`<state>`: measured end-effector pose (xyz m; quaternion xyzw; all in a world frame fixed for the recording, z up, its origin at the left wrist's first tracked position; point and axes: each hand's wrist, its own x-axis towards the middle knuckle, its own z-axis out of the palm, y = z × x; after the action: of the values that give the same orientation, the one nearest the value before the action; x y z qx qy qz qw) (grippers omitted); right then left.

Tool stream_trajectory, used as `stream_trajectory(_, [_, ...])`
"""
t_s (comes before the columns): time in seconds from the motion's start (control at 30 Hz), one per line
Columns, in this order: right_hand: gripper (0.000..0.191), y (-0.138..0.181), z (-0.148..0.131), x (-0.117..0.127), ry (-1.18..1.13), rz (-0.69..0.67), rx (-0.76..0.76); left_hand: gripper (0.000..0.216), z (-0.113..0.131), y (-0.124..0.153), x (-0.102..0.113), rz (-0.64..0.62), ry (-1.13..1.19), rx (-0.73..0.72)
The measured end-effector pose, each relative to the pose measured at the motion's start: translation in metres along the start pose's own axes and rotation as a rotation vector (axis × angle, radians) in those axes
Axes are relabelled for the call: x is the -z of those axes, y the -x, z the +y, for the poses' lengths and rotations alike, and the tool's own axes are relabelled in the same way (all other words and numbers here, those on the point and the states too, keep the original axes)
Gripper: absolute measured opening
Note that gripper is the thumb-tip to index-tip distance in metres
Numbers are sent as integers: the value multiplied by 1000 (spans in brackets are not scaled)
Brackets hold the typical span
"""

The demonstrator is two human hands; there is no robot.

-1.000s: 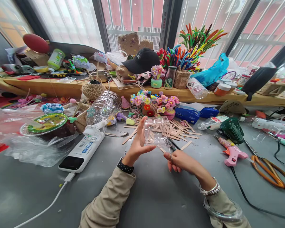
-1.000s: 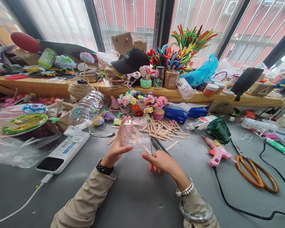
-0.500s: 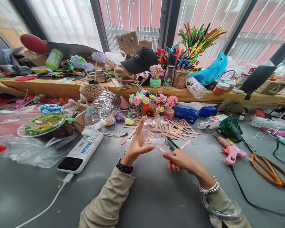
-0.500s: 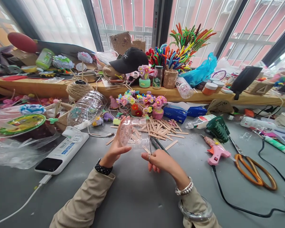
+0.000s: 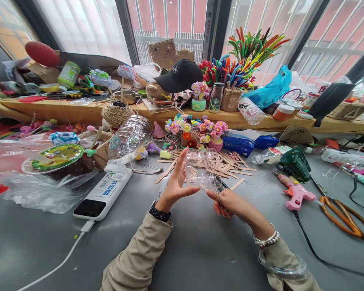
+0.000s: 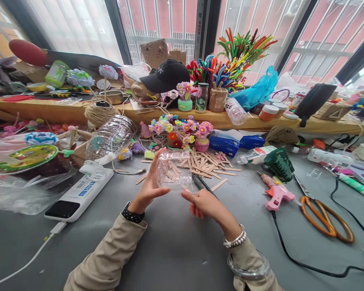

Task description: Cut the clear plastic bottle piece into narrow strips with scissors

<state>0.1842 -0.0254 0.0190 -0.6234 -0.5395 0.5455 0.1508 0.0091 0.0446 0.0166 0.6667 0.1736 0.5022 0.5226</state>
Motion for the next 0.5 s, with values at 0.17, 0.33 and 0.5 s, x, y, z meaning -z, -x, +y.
stream_trajectory(0.17, [67,3,-4,0,2,34,22,98,0,0,1,52,55,47])
stream_trajectory(0.33, [69,1,-3,-2,18,80,42,96,-2,1,1,74,110,63])
stream_trajectory(0.5, [70,-5,2,-3,24,131,63,94,-3,2,0,95,128,68])
